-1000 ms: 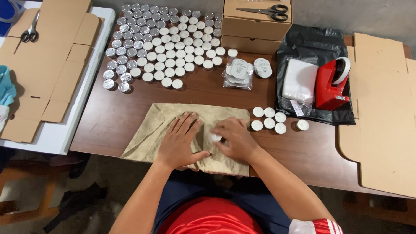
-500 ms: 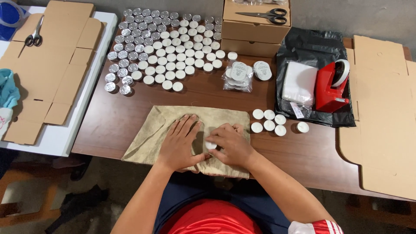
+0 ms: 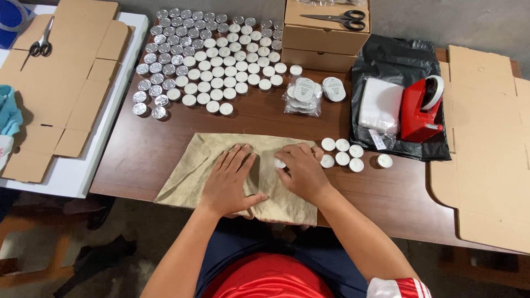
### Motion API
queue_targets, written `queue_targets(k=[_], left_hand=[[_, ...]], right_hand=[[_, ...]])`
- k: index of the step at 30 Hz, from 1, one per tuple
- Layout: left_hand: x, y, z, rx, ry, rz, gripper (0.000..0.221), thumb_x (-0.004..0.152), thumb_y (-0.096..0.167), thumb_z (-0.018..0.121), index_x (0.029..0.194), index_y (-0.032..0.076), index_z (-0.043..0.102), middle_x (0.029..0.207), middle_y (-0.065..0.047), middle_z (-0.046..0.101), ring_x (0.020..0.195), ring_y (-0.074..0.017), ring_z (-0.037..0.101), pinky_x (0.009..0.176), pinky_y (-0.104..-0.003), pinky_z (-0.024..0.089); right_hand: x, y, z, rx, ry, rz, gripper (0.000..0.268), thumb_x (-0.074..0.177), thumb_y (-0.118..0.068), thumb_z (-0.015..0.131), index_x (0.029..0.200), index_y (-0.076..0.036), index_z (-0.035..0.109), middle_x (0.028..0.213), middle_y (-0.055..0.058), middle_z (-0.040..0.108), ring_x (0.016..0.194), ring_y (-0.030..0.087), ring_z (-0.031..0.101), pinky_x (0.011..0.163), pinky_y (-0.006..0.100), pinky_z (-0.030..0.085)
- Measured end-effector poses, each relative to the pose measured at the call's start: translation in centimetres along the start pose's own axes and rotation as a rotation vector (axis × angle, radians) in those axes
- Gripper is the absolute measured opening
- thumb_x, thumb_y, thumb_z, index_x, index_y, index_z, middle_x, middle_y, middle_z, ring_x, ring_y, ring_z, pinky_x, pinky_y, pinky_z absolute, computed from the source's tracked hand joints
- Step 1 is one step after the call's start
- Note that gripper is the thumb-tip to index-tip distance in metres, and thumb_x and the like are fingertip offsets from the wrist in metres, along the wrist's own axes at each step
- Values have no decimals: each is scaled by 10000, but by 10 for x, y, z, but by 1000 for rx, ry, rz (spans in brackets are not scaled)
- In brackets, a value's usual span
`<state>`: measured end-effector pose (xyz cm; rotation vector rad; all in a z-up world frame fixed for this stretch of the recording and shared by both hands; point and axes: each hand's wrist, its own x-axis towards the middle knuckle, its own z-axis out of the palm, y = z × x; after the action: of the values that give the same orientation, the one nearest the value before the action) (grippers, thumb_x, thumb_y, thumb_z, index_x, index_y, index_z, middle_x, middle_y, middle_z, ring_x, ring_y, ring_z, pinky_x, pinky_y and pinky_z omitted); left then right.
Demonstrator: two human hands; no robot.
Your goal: Cleaning small white candle containers individually using a cloth on a production table.
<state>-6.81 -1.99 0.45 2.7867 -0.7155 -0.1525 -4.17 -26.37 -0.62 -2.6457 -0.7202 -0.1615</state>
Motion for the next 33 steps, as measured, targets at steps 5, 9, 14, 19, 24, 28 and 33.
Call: queue_targets(k=[5, 9, 14, 19, 24, 28, 33], left_hand=[[0, 2, 1, -1, 27, -18, 1136, 772, 829, 631, 1570, 67, 360, 1648, -164, 301, 1557, -338, 208, 1267, -498, 115], [-2, 3, -2, 26, 47, -36, 1232, 729, 917, 605, 1564, 45, 360, 1647, -189, 284, 1559, -374, 173, 1264, -538, 57], [-14, -8, -45, 49, -74, -180, 1242, 720, 975, 558, 1589, 112, 349, 1655, -208, 271, 1556, -411, 169, 1247, -592, 91], [-25, -37, -50, 102, -146, -348, 1199, 746, 978, 509, 1597, 151, 343, 1675, -185, 248, 1570, -388, 183, 1251, -601, 165], [-29, -81, -33, 114, 110, -394, 806, 946, 638, 548, 1524, 80, 486, 1616, -236, 372, 1515, -463, 304, 1210, -666, 203], [-35, -148, -6, 152, 366, -432, 529, 1036, 454, 513, 1447, 131, 597, 1521, -218, 495, 1456, -442, 412, 1191, -636, 274], [-42, -152, 4, 347, 834, -338, 389, 1051, 248, 525, 1395, 83, 603, 1300, -215, 577, 1252, -408, 577, 1048, -501, 470]], right_hand=[[-9, -2, 15, 136, -67, -98, 343, 918, -443, 680, 1210, -264, 698, 1165, 16, 672, 1135, 267, 582, 949, 428, 323], [-4, -7, -2, 85, -36, -76, 346, 938, -484, 664, 1188, -247, 700, 1139, 15, 679, 1095, 263, 594, 893, 415, 354], [-11, -1, 16, -3, 37, -18, 327, 968, -450, 651, 1220, -243, 676, 1096, -11, 620, 1061, 203, 561, 851, 361, 342], [-9, -3, 16, 1, 57, -60, 301, 990, -422, 631, 1217, -227, 662, 1093, -6, 602, 1071, 187, 552, 830, 350, 335], [-6, -6, 9, 92, -100, -132, 290, 1003, -393, 612, 1214, -198, 647, 1081, 31, 593, 1085, 233, 574, 913, 363, 406], [-5, -8, 4, 104, -130, -102, 294, 1012, -403, 595, 1229, -209, 635, 1085, 24, 575, 1094, 229, 570, 931, 359, 406], [-4, -10, 1, 128, -146, -78, 279, 1015, -384, 601, 1229, -208, 632, 1078, 31, 564, 1082, 242, 577, 926, 366, 416]])
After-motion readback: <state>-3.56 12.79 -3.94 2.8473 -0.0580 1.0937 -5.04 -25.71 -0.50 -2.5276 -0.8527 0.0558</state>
